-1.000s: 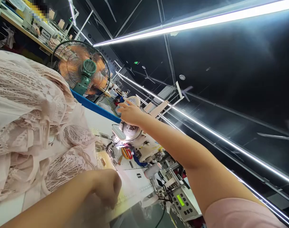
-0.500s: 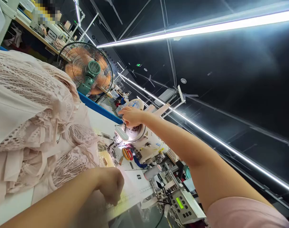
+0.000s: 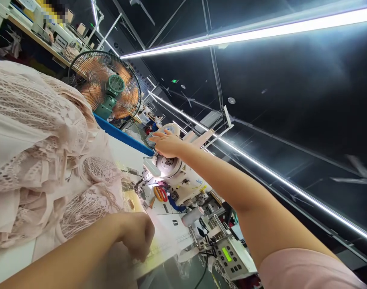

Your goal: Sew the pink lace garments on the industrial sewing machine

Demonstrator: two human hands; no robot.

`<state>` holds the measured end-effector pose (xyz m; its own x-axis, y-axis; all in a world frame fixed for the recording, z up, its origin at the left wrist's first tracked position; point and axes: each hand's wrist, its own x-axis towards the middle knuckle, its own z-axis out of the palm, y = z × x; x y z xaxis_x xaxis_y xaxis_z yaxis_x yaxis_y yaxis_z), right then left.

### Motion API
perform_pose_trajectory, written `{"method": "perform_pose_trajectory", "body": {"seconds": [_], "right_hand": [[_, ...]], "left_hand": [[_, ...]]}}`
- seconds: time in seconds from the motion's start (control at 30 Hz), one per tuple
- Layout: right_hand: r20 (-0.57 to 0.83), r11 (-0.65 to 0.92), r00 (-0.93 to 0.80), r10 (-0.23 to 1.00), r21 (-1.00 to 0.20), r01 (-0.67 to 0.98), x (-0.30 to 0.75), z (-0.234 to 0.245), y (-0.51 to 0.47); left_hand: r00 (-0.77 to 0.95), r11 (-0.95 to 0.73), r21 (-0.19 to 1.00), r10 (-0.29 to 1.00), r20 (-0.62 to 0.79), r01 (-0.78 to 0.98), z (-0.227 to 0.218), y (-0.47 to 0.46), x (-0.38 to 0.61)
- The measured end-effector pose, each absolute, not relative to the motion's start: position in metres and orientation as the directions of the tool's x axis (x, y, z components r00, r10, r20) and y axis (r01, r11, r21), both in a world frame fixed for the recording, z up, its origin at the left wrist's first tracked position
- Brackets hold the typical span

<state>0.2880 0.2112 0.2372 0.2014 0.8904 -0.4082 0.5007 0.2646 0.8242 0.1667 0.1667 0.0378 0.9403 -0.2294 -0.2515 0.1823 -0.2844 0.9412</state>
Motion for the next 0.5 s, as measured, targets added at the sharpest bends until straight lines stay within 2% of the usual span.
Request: {"method": "perform_pose_trajectory", "body": {"seconds": [0.17,0.33,0.43,0.5], "right_hand": [[-0.4,0.292,0.106,0.91,0.803,0.519,0.287,0.24,0.205],[-0.261,0.237,-0.055,0.964,0.743,0.626,0.269,0.258,0.198],[-0.234,0.191,-0.04,0.971,0.669,0.718,0.253,0.264,0.198],[-0.212,0.131,-0.014,0.977,0.55,0.825,0.241,0.263,0.199]], "left_hand": [[0.93,-0.27,0.94,-0.241,-0.276,0.209,0.041,0.167,0.165],[0.93,-0.252,0.945,-0.246,-0.272,0.209,0.043,0.167,0.165],[0.932,-0.245,0.947,-0.245,-0.267,0.207,0.043,0.166,0.165],[0.931,-0.238,0.949,-0.251,-0.266,0.207,0.043,0.165,0.164]]}}
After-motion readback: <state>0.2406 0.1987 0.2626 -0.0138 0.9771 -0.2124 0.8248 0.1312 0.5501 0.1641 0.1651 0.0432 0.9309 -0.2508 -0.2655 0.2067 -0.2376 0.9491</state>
